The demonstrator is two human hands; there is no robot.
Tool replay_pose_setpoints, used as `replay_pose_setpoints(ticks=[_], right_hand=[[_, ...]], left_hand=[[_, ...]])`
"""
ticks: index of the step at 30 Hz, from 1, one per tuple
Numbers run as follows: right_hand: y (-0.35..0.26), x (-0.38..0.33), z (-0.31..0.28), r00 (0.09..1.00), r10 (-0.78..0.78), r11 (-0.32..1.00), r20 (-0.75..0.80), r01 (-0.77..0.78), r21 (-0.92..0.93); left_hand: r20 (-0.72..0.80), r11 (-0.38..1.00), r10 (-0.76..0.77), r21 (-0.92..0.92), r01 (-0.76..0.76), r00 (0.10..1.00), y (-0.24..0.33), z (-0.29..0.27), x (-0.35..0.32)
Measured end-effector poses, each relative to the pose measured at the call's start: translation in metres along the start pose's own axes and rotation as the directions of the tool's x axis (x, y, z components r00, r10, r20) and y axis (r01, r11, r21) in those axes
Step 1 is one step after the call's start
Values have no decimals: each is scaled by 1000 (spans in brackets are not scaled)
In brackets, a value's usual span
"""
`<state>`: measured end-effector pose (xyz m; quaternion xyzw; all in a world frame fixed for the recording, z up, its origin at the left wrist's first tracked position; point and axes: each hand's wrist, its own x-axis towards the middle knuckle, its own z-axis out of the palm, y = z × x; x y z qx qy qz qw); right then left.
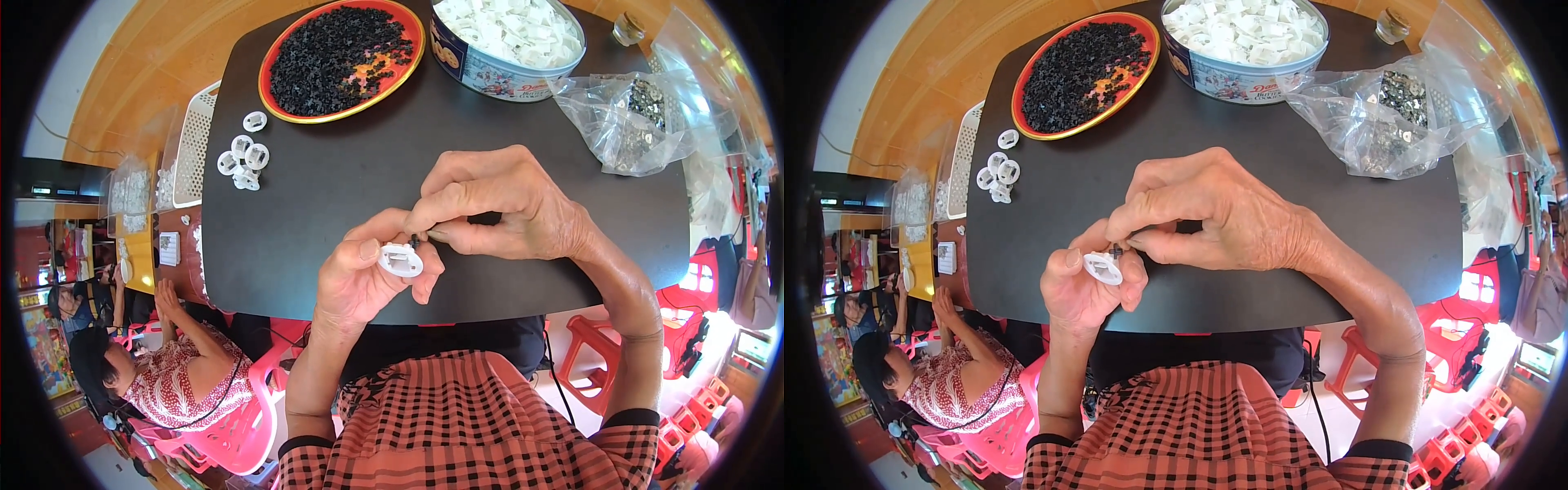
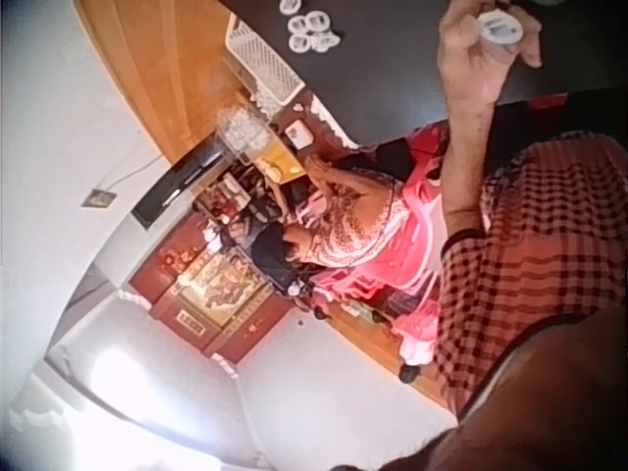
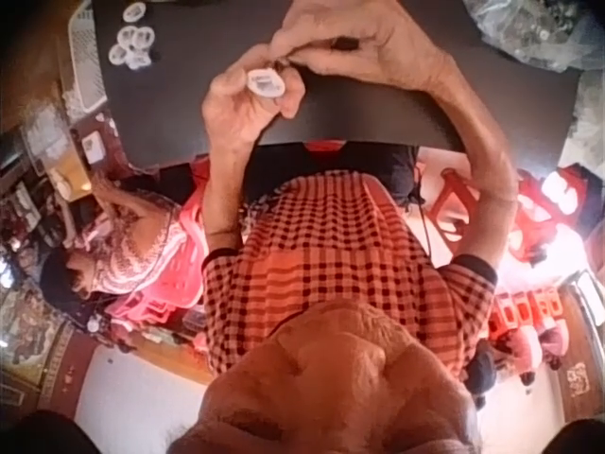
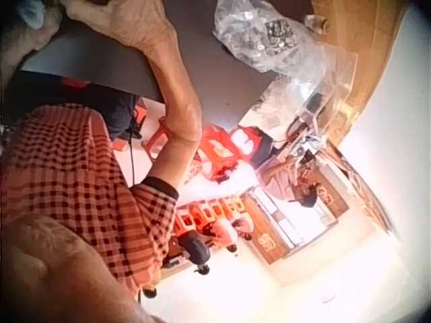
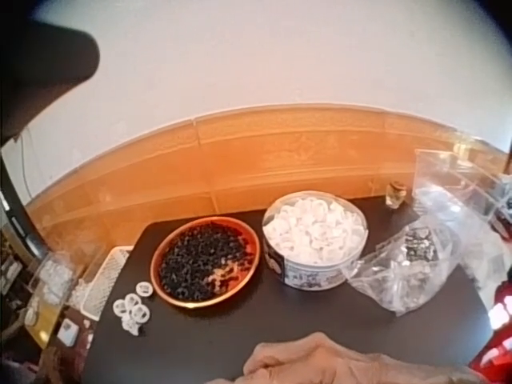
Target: The person assembles small components by inserting small black pieces and metal parts into white plastic bases by hand and placing the finished pieces on the table.
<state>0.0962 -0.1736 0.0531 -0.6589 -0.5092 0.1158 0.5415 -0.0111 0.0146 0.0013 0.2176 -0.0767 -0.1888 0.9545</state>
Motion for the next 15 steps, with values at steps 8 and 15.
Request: replay_pose_setpoints(ticks=[8,15], right_hand=[[-1,-2,0,1000,15,999,28,-16,29],[5,-1,-5,994,93,990,64,-99,98]], left_hand=[[-22,996,-14,89,16,1000,1,4,1],[-109,952,3,303,31,994,2,11,3]])
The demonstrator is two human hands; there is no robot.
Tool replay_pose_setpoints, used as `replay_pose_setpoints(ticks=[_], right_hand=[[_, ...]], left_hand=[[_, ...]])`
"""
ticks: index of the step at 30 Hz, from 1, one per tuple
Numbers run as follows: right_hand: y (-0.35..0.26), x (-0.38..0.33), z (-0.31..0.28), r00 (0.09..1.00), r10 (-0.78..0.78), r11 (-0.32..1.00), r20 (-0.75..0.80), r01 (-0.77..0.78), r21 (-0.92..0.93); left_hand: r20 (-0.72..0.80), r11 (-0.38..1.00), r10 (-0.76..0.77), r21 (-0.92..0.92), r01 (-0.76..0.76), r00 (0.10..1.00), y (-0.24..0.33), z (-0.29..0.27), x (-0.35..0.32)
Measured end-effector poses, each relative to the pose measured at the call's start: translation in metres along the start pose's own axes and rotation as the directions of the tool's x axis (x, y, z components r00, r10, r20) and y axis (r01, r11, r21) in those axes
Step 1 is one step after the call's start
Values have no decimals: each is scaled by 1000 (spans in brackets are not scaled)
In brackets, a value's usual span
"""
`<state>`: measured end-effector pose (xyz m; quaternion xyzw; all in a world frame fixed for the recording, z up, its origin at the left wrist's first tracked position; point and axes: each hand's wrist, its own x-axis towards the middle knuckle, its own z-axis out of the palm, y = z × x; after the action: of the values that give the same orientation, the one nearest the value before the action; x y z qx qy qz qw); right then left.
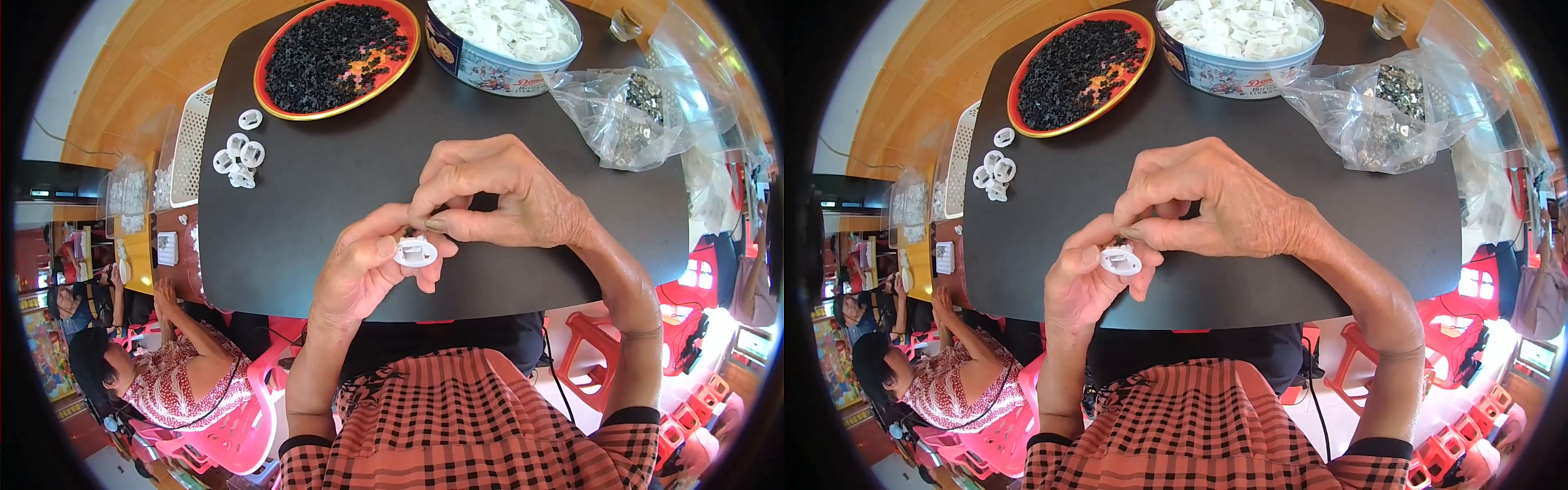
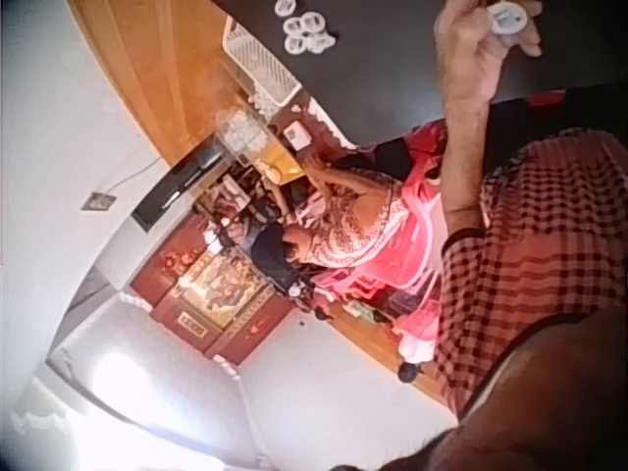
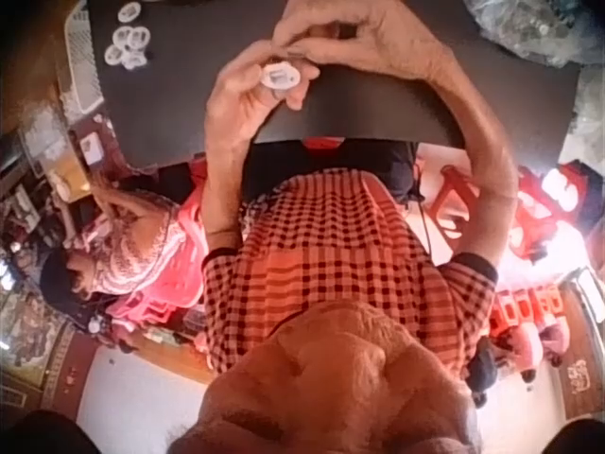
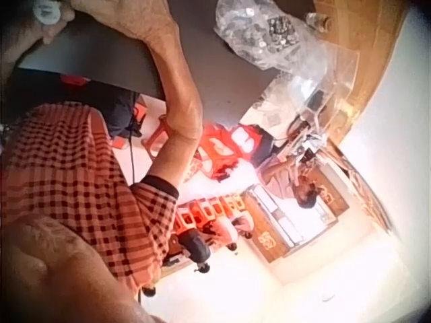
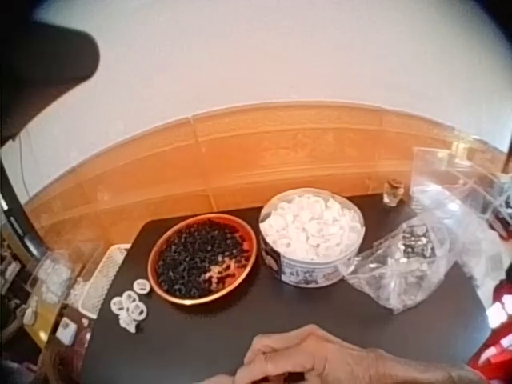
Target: The person assembles small components by inserting small black pieces and metal parts into white plastic bases by hand and placing the finished pieces on the table.
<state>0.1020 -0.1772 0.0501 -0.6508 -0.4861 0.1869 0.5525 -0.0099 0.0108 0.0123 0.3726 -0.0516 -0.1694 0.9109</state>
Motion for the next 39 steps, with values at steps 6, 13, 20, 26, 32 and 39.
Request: replay_pose_setpoints(ticks=[6,13,20,26,32,39], right_hand=[[3,1,1,1000,14,996,8,-14,-84],[9,3,4,990,131,991,-59,-131,3],[17,1,14,988,119,984,-95,-130,-120],[8,3,23,975,149,973,-166,-175,-148],[17,2,14,918,303,950,-256,-268,163],[13,4,2,914,314,893,-257,-377,-246]], left_hand=[[-63,1000,0,13,1,998,-2,0,2],[-226,998,-3,55,15,974,7,2,9],[-269,998,-46,34,57,962,11,2,18],[-239,999,8,37,1,971,6,4,21],[-262,999,-36,-12,34,964,10,3,20],[-289,996,3,-83,-28,957,21,-6,1]])
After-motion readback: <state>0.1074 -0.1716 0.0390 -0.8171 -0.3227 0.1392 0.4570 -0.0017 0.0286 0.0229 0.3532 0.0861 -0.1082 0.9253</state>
